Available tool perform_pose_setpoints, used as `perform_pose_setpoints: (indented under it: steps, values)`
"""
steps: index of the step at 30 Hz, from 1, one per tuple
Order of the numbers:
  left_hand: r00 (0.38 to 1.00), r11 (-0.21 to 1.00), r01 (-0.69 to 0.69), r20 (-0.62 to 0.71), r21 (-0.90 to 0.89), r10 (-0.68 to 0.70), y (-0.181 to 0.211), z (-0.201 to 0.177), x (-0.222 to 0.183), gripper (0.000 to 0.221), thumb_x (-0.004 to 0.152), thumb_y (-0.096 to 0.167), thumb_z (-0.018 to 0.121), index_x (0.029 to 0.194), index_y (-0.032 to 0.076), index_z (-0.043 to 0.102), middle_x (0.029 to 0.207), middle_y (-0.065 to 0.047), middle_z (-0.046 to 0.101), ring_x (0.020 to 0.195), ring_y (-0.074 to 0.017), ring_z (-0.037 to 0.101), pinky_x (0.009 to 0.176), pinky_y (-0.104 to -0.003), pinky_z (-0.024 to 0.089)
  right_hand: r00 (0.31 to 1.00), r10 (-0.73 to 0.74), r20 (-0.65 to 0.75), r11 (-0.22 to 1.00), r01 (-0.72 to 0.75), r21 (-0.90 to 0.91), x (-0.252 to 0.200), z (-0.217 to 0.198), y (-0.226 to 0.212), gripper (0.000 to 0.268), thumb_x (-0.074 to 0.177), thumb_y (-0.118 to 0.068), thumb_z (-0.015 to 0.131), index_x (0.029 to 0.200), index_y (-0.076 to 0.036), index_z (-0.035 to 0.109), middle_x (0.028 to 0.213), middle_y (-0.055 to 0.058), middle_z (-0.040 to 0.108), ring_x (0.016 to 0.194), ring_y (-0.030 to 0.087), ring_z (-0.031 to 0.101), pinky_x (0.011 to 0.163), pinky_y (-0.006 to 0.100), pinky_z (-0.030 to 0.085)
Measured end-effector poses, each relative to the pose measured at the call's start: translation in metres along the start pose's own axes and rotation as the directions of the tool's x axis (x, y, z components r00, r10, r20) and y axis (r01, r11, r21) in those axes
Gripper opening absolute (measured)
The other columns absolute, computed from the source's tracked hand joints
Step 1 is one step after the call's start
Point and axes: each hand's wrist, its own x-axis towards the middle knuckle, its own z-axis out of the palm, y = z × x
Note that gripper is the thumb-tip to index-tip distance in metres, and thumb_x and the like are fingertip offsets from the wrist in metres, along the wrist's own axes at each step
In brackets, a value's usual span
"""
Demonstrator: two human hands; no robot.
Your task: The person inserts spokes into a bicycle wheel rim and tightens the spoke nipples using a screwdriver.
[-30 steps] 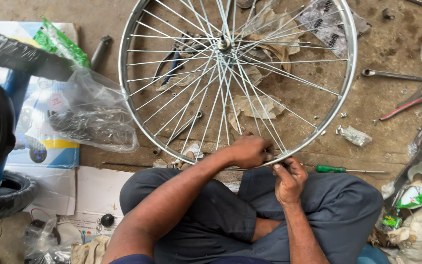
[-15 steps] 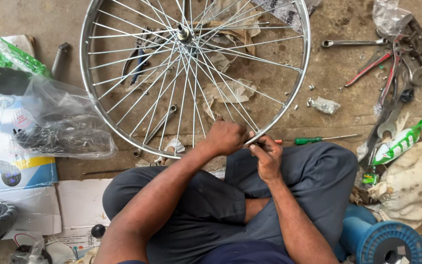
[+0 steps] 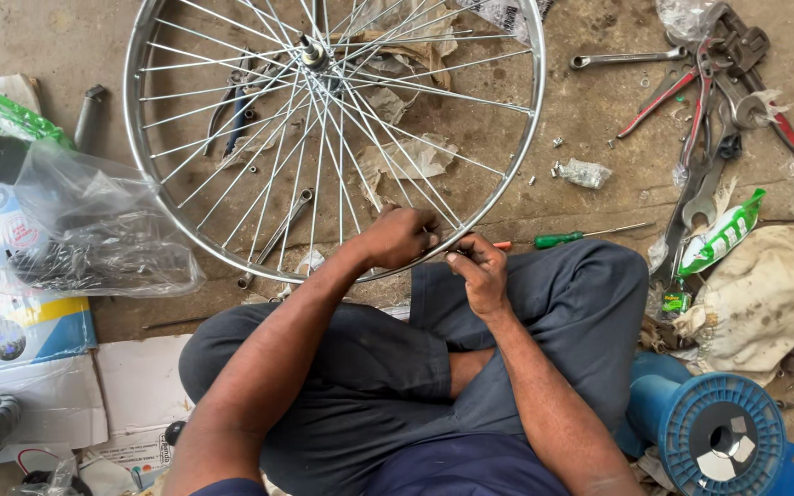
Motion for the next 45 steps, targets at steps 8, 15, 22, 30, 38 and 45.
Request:
perform_pose_setpoints:
  steps: [8,15,22,30,38,45]
  values:
    - [0.956,0.963,0.269,0.125,-0.004,-0.266,0.001,-0.006,0.007,0.036,0.105,0.041,0.047,0.105,0.01,0.066,0.09,-0.011,0.072,0.08,-0.0235,0.072,0.083,-0.046,0.057,1.0,-0.013,0.028,0.998,0.015,-0.067,0.002,0.003,-0.005,0.007,0.093,-0.004,0.065,0.099,0.0,0.067,0.077,0.001,0.061,0.069,0.008,0.052,0.065,0.026,0.044]
    - [0.935,0.956,0.29,0.197,0.053,-0.294,0.005,-0.009,-0.005,0.029,0.098,0.032,0.054,0.099,0.007,0.068,0.086,-0.011,0.072,0.083,-0.0248,0.069,0.085,-0.051,0.055,0.999,-0.031,0.022,0.994,0.033,-0.104,0.0,0.005,-0.009,0.007,0.092,-0.005,0.064,0.096,0.0,0.067,0.079,0.003,0.063,0.071,0.009,0.058,0.065,0.028,0.049]
    - [0.987,0.933,0.151,-0.106,0.326,-0.123,0.017,0.008,-0.027,0.033,0.102,0.037,0.054,0.091,0.011,0.071,0.075,-0.014,0.07,0.078,-0.0359,0.07,0.102,-0.056,0.041,0.997,-0.014,0.076,0.997,0.019,-0.069,-0.007,0.011,-0.011,0.011,0.091,-0.004,0.063,0.099,0.0,0.07,0.077,0.003,0.066,0.067,0.009,0.058,0.062,0.027,0.046]
    - [0.917,0.858,0.27,-0.388,0.438,-0.091,0.049,-0.002,-0.045,0.037,0.088,0.027,0.067,0.118,0.004,0.062,0.089,-0.019,0.069,0.076,-0.0384,0.07,0.063,-0.053,0.053,0.972,0.19,0.139,0.98,-0.178,-0.092,-0.005,0.017,0.002,0.007,0.091,-0.004,0.068,0.093,0.002,0.071,0.077,0.003,0.066,0.069,0.01,0.057,0.064,0.026,0.046]
    - [0.998,0.805,0.055,-0.068,0.591,-0.018,0.037,-0.013,-0.031,0.022,0.1,0.027,0.055,0.103,0.007,0.063,0.098,-0.012,0.068,0.094,-0.0289,0.068,0.076,-0.044,0.056,0.98,0.198,0.024,0.977,-0.199,0.08,-0.007,0.032,-0.001,0.009,0.089,-0.002,0.068,0.09,0.002,0.075,0.075,0.006,0.068,0.065,0.012,0.059,0.062,0.027,0.047]
    - [0.905,0.446,0.027,-0.211,0.895,0.369,0.04,-0.01,-0.023,0.018,0.084,0.027,0.05,0.084,0.022,0.068,0.112,-0.007,0.066,0.116,-0.0239,0.063,0.109,-0.057,0.04,0.983,0.18,-0.02,0.975,-0.176,0.133,-0.002,0.022,0.014,0.009,0.088,-0.001,0.068,0.09,0.003,0.075,0.076,0.007,0.07,0.065,0.012,0.06,0.062,0.027,0.048]
